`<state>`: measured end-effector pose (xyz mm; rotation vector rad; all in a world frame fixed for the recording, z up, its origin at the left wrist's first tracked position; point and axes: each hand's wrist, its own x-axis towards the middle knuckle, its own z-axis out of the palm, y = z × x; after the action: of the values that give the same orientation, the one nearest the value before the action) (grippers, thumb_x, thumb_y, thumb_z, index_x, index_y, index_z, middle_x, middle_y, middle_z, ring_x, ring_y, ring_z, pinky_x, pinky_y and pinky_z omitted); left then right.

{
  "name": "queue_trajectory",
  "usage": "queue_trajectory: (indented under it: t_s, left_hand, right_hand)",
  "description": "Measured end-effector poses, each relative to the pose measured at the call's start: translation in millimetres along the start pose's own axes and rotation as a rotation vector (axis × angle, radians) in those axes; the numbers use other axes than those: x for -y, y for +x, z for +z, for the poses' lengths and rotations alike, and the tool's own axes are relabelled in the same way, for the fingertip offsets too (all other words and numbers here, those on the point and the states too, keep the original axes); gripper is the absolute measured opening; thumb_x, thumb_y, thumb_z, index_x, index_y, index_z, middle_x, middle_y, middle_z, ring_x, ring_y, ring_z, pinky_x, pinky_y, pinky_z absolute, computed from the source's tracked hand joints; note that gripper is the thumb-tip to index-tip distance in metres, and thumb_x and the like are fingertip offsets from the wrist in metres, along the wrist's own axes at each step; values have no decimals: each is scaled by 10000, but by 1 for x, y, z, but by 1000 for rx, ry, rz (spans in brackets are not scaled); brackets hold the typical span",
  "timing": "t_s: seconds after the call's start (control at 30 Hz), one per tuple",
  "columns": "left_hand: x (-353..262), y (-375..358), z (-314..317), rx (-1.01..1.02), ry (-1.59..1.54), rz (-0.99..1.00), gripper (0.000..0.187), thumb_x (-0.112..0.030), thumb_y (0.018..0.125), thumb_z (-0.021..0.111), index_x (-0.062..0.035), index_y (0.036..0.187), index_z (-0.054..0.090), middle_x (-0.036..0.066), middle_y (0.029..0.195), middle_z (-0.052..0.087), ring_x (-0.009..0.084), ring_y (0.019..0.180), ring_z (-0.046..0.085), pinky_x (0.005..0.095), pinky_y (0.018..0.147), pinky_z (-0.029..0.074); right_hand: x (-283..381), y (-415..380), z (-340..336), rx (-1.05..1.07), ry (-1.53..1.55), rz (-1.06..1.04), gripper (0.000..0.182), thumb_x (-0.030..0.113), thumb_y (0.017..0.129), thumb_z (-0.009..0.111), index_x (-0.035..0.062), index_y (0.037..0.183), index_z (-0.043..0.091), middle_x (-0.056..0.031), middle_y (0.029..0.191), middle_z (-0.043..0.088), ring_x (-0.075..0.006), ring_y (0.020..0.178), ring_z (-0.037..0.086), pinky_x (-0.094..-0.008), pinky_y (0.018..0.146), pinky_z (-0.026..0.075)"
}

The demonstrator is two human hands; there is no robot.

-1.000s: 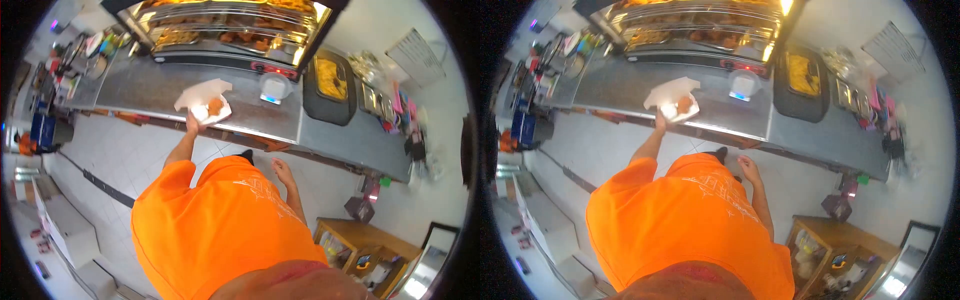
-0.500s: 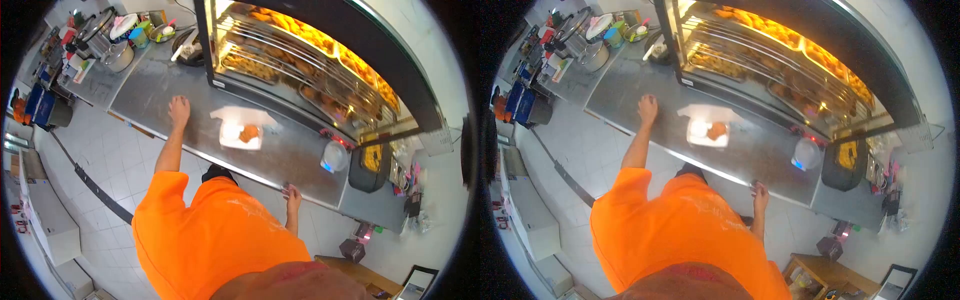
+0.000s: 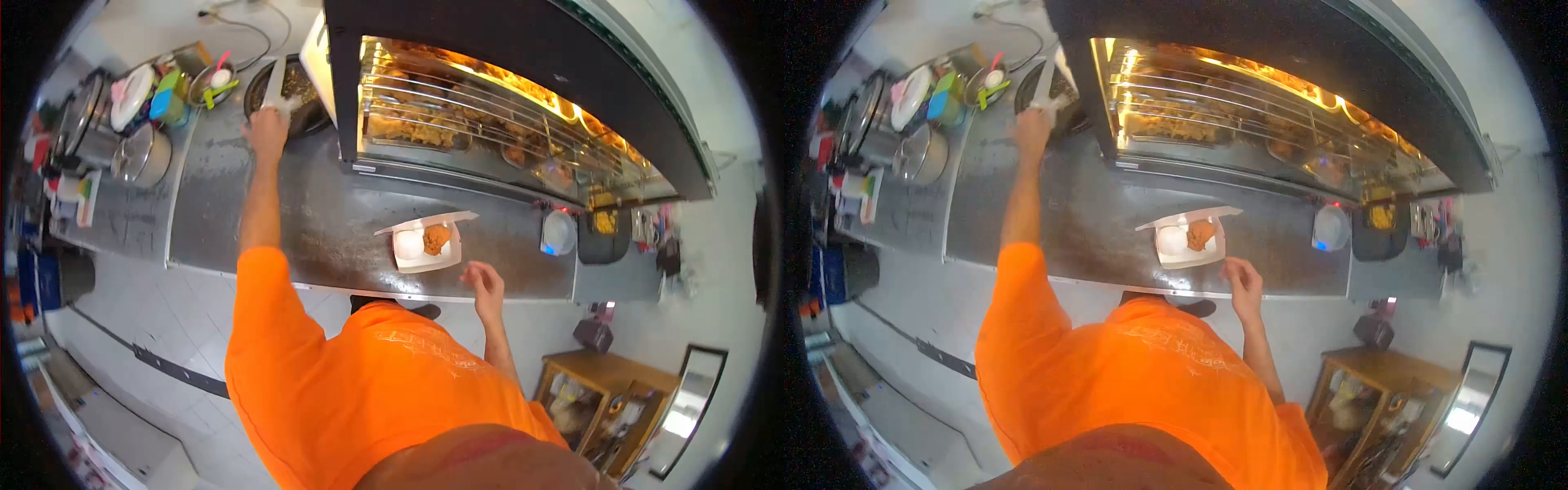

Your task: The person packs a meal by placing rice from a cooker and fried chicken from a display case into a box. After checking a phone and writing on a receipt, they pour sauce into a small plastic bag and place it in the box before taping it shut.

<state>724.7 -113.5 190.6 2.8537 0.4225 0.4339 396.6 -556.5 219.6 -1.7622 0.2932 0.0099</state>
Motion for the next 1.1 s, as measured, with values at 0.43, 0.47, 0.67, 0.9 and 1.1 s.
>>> queue_trajectory:
  t_s: [0.43, 0.47, 0.67, 0.9, 1.1]
  left_hand:
    - [-118, -309, -127, 411, -897, 535, 114, -95, 763, 678, -7, 835, 668, 148, 881, 656, 306, 818, 633, 367, 731, 495]
    - [-123, -309, -122, 401, -891, 584, 119, -102, 757, 690, -6, 824, 670, 144, 874, 658, 297, 812, 635, 362, 721, 497]
    - [-159, -295, -100, 748, -1055, 732, 165, -179, 778, 699, -27, 841, 691, 132, 904, 675, 263, 905, 635, 341, 799, 482]
    - [-174, -154, -95, -246, -1071, 216, 660, -144, 778, 717, 33, 1297, 350, 208, 1256, 388, 341, 1183, 400, 415, 996, 327]
    - [-204, -151, -77, -312, -1035, 206, 839, -154, 722, 752, 80, 1343, 239, 263, 1282, 314, 398, 1215, 338, 449, 1042, 266]
  right_hand:
    - [-9, 55, 147, 206, 1122, 507, 283, 267, 923, 552, 58, 1113, 572, -79, 997, 616, -191, 896, 607, -325, 763, 518]
    - [4, 50, 136, 199, 1130, 507, 283, 267, 923, 552, 58, 1113, 572, -79, 997, 616, -191, 896, 607, -325, 763, 518]
    - [28, 29, 71, 96, 1311, 330, 320, 276, 956, 485, 66, 1195, 517, -89, 1146, 581, -219, 1087, 547, -387, 910, 469]
    - [8, 20, 18, -203, 1186, 80, 381, 381, 950, 461, 63, 1135, 560, -101, 1164, 584, -232, 1123, 522, -388, 976, 410]
    - [25, -29, 3, -377, 1257, 369, 587, 499, 896, 509, 118, 1329, 400, -94, 1436, 317, -222, 1254, 394, -402, 1014, 347]
